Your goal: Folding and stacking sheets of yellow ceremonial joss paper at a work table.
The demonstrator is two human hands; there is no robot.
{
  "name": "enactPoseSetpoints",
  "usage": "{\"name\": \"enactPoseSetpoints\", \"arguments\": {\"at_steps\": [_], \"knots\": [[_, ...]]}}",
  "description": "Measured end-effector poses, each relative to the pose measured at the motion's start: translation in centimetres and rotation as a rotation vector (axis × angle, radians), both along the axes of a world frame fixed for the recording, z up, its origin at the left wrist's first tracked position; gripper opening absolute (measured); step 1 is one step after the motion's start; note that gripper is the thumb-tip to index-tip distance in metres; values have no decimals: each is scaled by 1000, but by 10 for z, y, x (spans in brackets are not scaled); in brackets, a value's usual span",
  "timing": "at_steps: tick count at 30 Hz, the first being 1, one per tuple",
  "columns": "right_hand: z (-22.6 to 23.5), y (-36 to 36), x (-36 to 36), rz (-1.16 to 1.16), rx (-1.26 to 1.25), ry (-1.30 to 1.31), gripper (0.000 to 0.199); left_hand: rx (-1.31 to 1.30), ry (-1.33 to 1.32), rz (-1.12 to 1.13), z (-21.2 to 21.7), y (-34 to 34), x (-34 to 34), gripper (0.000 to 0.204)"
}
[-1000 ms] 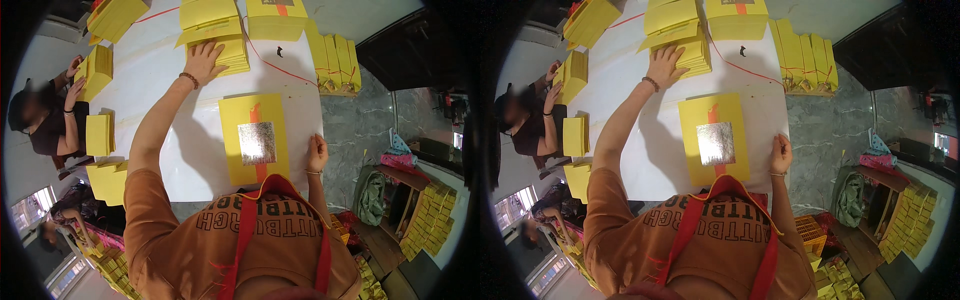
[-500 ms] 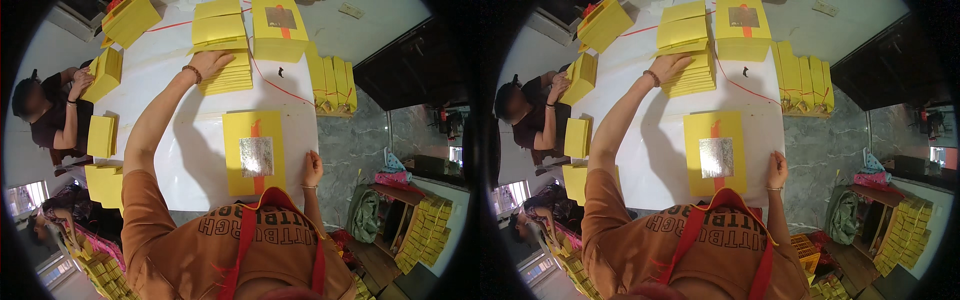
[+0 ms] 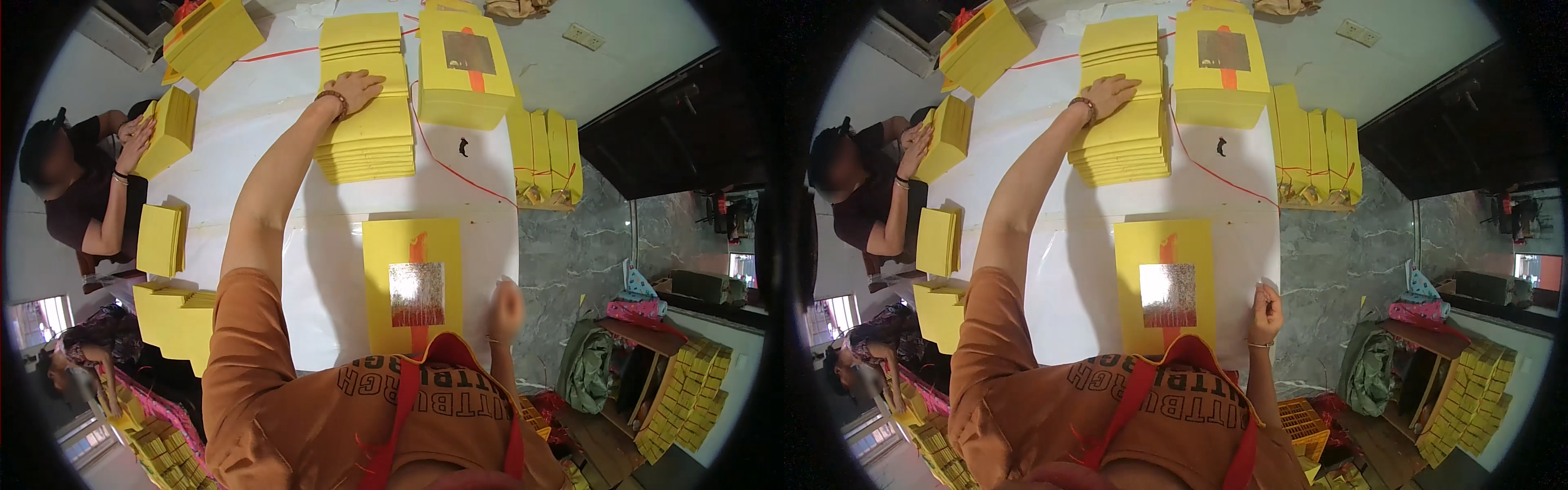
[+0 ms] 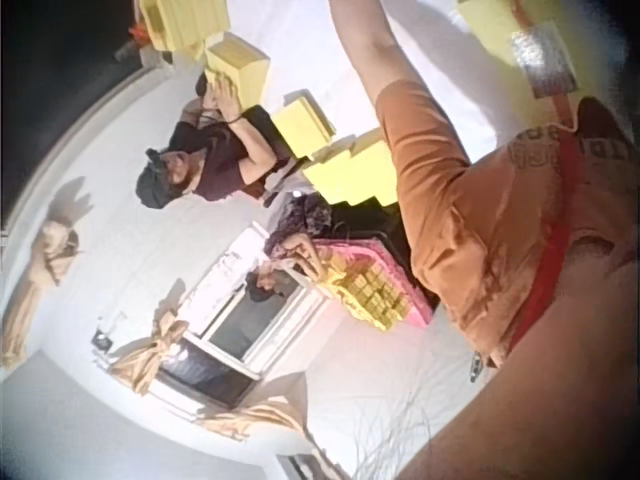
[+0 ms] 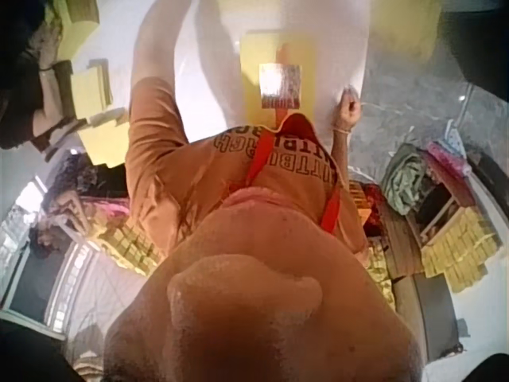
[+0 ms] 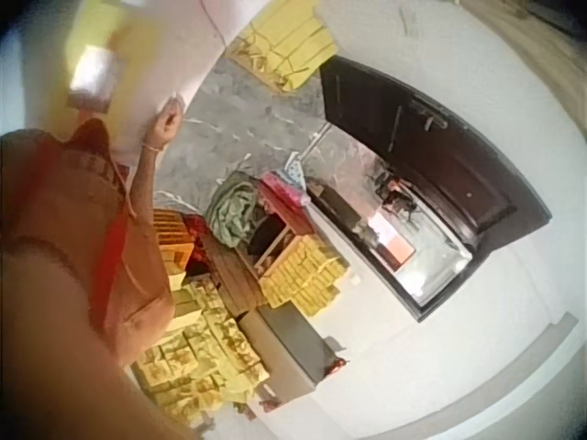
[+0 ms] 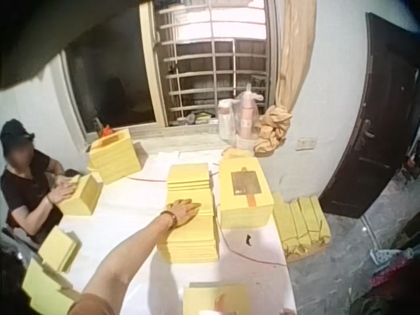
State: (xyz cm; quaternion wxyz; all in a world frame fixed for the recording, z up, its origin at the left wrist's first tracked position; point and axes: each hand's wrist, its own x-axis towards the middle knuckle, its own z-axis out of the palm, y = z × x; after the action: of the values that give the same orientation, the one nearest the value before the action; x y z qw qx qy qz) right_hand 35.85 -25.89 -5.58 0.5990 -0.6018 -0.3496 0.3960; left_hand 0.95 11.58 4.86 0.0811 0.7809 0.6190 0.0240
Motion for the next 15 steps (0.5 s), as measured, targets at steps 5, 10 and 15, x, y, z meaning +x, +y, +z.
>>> {"name": "enactPoseSetpoints", "arguments": {"at_steps": [5, 10, 15], "knots": [[0, 1, 0, -49, -129, -200, 22, -128, -33, 7, -14, 4, -2, 45], [3, 4, -4, -61, -58, -140, 22, -121, -40, 19, -10, 5, -2, 48], [4, 4, -6, -126, -12, -61, 17, -150, -52, 16, 16, 14, -1, 53]]}}
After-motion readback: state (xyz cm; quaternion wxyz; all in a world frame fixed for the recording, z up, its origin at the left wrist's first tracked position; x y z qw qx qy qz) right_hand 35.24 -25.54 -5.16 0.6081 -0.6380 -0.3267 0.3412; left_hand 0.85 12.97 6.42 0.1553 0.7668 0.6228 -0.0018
